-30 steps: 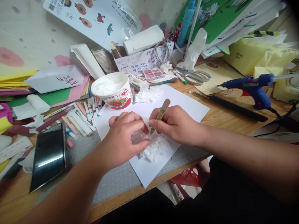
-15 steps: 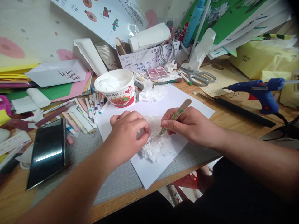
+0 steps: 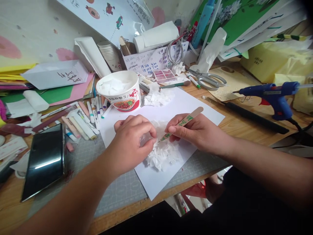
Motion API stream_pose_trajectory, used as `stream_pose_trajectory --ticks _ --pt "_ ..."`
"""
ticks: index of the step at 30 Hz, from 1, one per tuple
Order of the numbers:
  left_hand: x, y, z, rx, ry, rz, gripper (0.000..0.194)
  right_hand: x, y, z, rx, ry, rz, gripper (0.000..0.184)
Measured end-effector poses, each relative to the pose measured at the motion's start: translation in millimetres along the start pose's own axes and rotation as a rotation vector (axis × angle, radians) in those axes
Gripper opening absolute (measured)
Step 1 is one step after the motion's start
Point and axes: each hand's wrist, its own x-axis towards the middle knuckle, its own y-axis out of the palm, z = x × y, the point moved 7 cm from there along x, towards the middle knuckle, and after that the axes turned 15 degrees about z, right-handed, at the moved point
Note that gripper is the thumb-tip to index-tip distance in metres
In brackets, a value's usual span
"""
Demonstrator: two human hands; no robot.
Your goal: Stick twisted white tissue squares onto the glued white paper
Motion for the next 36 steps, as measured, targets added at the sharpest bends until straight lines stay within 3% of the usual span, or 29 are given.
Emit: stream_pose_trajectory --ticks 12,16,19,21,25,28,30,36 --pt "3.6 5.9 5.9 0.046 -0.084 0.012 0.004 2.6 -5.9 4.6 0.045 0.024 -0.057 0.016" --pt "4.6 5.5 8.2 0.028 -0.089 0.014 0.005 -5.8 -33.8 11.8 0.064 -0.105 -0.231 0.022" --pt "3.2 4.2 9.3 0.01 -0.083 0.007 0.007 -14.6 -63.6 29.0 -0.161 -0.253 -0.372 0.027" --pt "3.5 6.0 10.7 -0.014 -0.077 0.024 0.008 -10.2 -75.8 38.1 -0.404 -0.259 -0.359 0.031" --pt "5.4 8.3 14.8 -0.064 -0.071 0.022 0.008 23.2 -87.0 28.4 -0.741 -0.047 -0.229 0.029" --pt "5.6 9.9 17.0 -0.085 -0.058 0.026 0.008 50.5 -82.4 13.1 -0.829 0.015 -0.142 0.015" --pt "5.6 11.7 18.4 -0.095 -0.056 0.042 0.007 63.9 -77.4 2.9 -0.863 0.043 -0.111 0.015" --pt "5.0 12.1 18.5 -0.103 -0.045 0.03 0.007 75.0 -71.0 -6.5 -0.949 0.035 -0.147 0.017"
